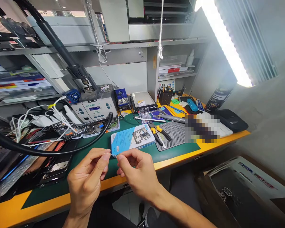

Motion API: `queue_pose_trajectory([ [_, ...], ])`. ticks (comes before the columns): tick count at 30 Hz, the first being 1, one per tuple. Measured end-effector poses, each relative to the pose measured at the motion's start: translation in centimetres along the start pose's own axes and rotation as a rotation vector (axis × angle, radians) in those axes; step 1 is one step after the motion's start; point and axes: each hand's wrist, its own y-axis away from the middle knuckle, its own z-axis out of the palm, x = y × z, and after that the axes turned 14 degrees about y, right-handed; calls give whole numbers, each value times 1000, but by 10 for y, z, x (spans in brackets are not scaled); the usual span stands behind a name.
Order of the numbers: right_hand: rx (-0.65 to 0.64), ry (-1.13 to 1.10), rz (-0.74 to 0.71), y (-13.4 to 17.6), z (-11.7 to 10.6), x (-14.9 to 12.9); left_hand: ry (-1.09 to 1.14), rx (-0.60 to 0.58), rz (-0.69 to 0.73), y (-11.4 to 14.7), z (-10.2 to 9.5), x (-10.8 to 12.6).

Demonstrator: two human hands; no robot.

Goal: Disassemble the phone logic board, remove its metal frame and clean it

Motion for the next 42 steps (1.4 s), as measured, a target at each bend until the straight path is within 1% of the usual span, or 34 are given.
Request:
queue_pose_trajectory([
  [2, -48, -18, 39, 0, -3, -2, 23, -62, 7, -3, -7, 0],
  [3, -74, -17, 50, -1, -4, -4, 38, -108, -15, -6, -11, 1],
  [5, -133, 9, 51, -2, -7, -5, 84, -201, -100, -13, -19, 3],
  [8, -180, 129, -9, -3, -12, -6, 143, -279, -239, -23, -27, 7],
  [12, -141, 368, -189, -6, -18, -8, 236, -316, -439, -32, -26, 9],
  [14, -162, 426, -243, -8, -23, -10, 279, -332, -543, -33, -24, 7],
  [16, -260, 392, -218, -10, -28, -12, 303, -339, -620, -31, -22, 6],
  [18, -349, 309, -150, -13, -32, -14, 309, -321, -649, -27, -20, 5],
  [19, -363, 275, -121, -14, -32, -15, 304, -302, -645, -25, -18, 5],
  [20, -351, 254, -105, -15, -32, -16, 294, -279, -629, -22, -17, 5],
  [22, -293, 249, -103, -17, -30, -16, 258, -249, -583, -17, -15, 7],
  [25, -273, 239, -106, -18, -23, -15, 173, -248, -500, -15, -17, 13],
  [29, -351, 208, -90, -24, -16, -18, 31, -287, -409, -21, -29, 17],
  [32, -400, 197, -76, -34, -11, -21, -73, -277, -367, -28, -39, 15],
  [34, -438, 231, -86, -43, -8, -22, -144, -269, -328, -33, -44, 15],
  [36, -469, 278, -97, -53, -4, -21, -225, -308, -284, -41, -48, 18],
  [37, -481, 293, -97, -58, -3, -21, -269, -351, -266, -46, -49, 21],
  [40, -538, 312, -81, -75, 1, -17, -392, -530, -244, -63, -50, 33],
  [42, -577, 304, -73, -83, 1, -15, -464, -608, -222, -73, -49, 42],
])
